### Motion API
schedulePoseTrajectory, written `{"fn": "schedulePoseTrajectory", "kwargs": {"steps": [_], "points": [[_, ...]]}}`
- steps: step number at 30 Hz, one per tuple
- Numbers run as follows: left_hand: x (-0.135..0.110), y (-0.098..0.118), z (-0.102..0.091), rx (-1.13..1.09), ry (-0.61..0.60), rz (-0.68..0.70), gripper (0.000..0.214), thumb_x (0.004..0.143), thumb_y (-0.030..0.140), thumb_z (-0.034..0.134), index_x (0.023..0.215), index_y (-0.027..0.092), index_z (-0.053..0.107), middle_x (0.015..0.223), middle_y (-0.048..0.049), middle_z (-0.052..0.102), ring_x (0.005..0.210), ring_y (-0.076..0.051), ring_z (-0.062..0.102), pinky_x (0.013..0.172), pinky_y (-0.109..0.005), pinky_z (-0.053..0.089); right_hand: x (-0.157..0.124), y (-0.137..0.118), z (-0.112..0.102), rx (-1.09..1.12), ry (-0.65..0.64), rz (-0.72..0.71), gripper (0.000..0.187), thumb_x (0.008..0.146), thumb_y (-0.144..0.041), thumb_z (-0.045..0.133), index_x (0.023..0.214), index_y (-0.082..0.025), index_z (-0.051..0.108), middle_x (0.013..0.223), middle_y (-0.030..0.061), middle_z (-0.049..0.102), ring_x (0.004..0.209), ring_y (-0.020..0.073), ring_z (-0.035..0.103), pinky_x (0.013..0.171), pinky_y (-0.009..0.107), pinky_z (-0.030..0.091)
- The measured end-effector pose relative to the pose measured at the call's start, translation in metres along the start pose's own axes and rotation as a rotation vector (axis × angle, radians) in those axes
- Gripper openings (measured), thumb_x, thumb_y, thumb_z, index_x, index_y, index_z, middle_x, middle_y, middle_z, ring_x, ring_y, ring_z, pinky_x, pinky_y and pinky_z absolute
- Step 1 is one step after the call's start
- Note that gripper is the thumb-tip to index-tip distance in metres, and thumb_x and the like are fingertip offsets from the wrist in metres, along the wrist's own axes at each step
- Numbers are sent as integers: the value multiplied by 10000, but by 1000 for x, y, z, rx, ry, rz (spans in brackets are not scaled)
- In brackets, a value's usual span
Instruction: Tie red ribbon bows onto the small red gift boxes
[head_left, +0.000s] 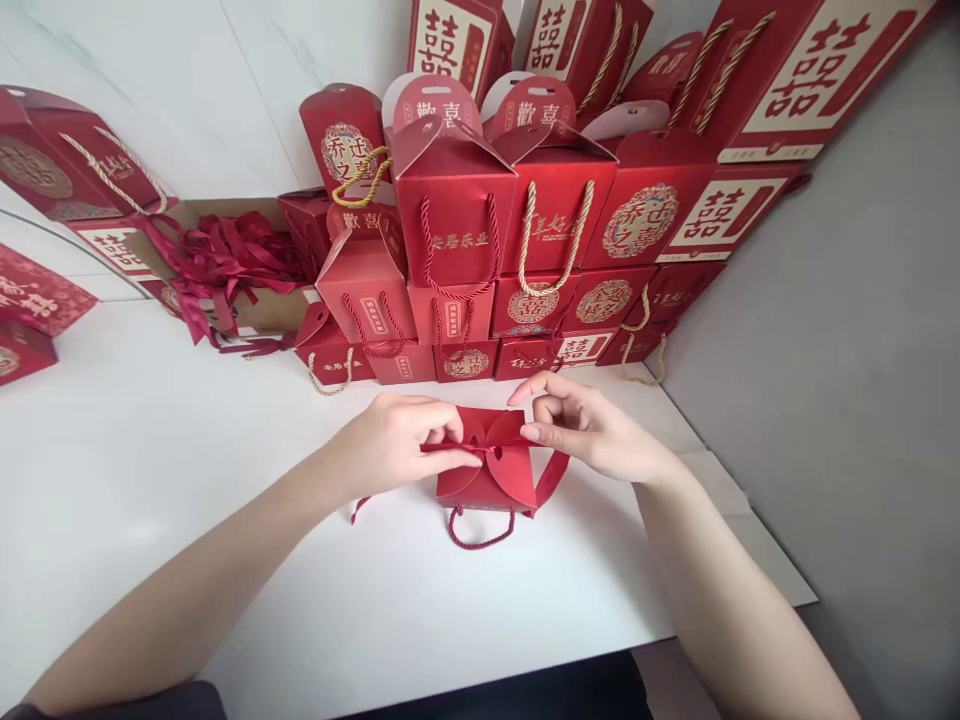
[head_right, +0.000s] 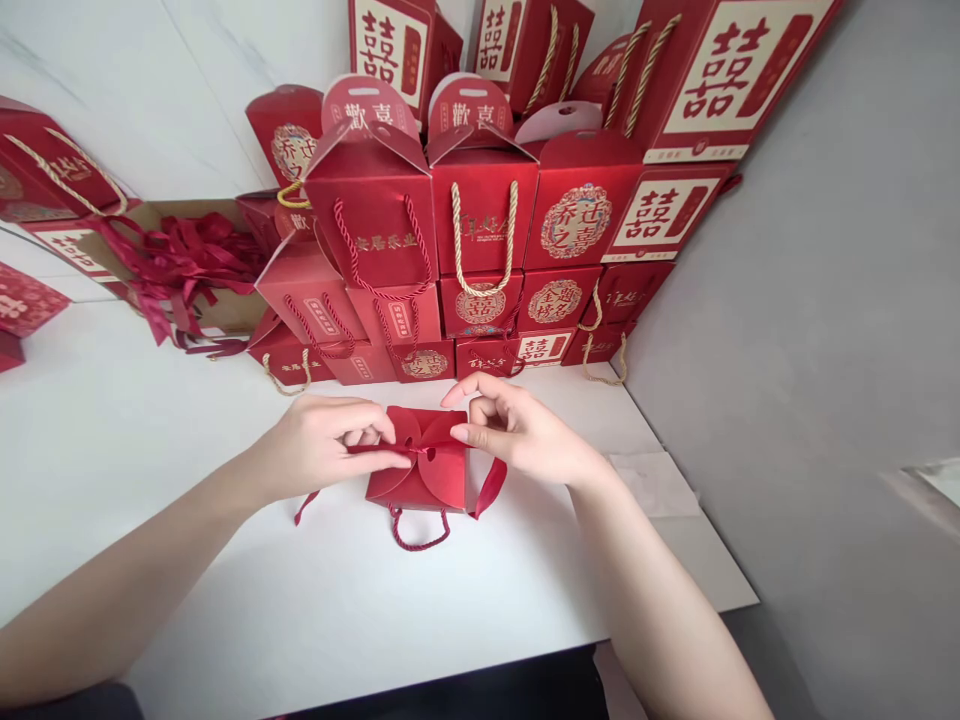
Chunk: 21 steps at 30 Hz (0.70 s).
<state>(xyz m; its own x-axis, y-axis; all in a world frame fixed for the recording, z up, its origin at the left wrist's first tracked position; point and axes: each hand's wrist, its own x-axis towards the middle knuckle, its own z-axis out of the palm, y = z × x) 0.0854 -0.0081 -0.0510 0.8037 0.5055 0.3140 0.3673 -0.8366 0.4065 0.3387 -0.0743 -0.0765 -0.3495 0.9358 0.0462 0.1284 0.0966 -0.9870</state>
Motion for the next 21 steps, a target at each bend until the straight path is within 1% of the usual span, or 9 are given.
{"fn": "schedulePoseTrajectory", "kwargs": {"steps": [2, 4, 5, 7, 10, 12, 14, 17, 21], "points": [[3, 2, -8, -212, -215, -285, 333, 796, 468, 701, 673, 180, 591, 531, 53, 526, 422, -59, 432, 400, -195, 347, -1, 0, -2, -8, -6, -7, 209, 926, -301, 612, 1113, -230, 551, 633, -79, 368, 560, 90, 319, 540, 233, 284], [6, 2, -14, -365, -383, -514, 392, 794, 540, 666, 668, 180, 572, 530, 50, 499, 381, -58, 389, 343, -191, 311, -1, 2, -5, -19, -11, -7, 219, 922, -305, 618, 1119, -232, 554, 642, -77, 369, 567, 92, 324, 548, 233, 293], [8, 1, -16, -413, -433, -595, 407, 783, 553, 667, 662, 179, 559, 539, 47, 494, 380, -58, 380, 329, -185, 302, -1, 2, -6, -23, -11, -5, 223, 919, -307, 621, 1118, -233, 554, 645, -77, 374, 570, 92, 329, 553, 234, 299], [10, -4, -18, -473, -483, -689, 416, 748, 550, 700, 651, 176, 544, 555, 42, 487, 402, -56, 372, 326, -168, 296, 0, 4, -8, -41, -16, 3, 228, 914, -320, 628, 1111, -232, 557, 647, -76, 383, 574, 93, 339, 564, 235, 308], [11, -11, -20, -495, -544, -747, 448, 734, 596, 692, 651, 169, 587, 533, 31, 486, 405, -57, 373, 329, -159, 279, 2, 5, -11, -85, -25, 48, 238, 902, -384, 638, 1056, -219, 564, 633, -75, 410, 570, 94, 346, 571, 239, 304], [10, -14, -22, -501, -619, -773, 492, 756, 650, 639, 671, 165, 635, 500, 21, 495, 368, -59, 369, 320, -171, 261, 2, 4, -12, -117, -26, 119, 271, 899, -461, 619, 939, -198, 569, 647, -58, 454, 580, 97, 367, 572, 245, 298], [9, -16, -24, -547, -673, -773, 498, 772, 651, 624, 685, 163, 664, 477, 16, 500, 351, -62, 382, 329, -179, 280, 3, 3, -12, -155, -34, 187, 377, 912, -536, 557, 793, -178, 559, 651, -40, 462, 582, 99, 368, 567, 254, 284], [9, -17, -23, -676, -665, -740, 436, 765, 583, 681, 661, 160, 661, 484, 12, 518, 396, -75, 457, 389, -183, 380, 4, 1, -10, -189, -89, 198, 492, 934, -575, 479, 672, -168, 569, 596, -39, 413, 556, 100, 341, 567, 267, 274], [10, -20, -21, -728, -617, -714, 327, 725, 488, 759, 713, 166, 701, 482, 18, 535, 404, -72, 459, 385, -173, 391, 6, 0, -5, -108, -100, 107, 398, 892, -520, 595, 715, -168, 649, 662, -9, 568, 636, 123, 476, 644, 273, 358]]}}
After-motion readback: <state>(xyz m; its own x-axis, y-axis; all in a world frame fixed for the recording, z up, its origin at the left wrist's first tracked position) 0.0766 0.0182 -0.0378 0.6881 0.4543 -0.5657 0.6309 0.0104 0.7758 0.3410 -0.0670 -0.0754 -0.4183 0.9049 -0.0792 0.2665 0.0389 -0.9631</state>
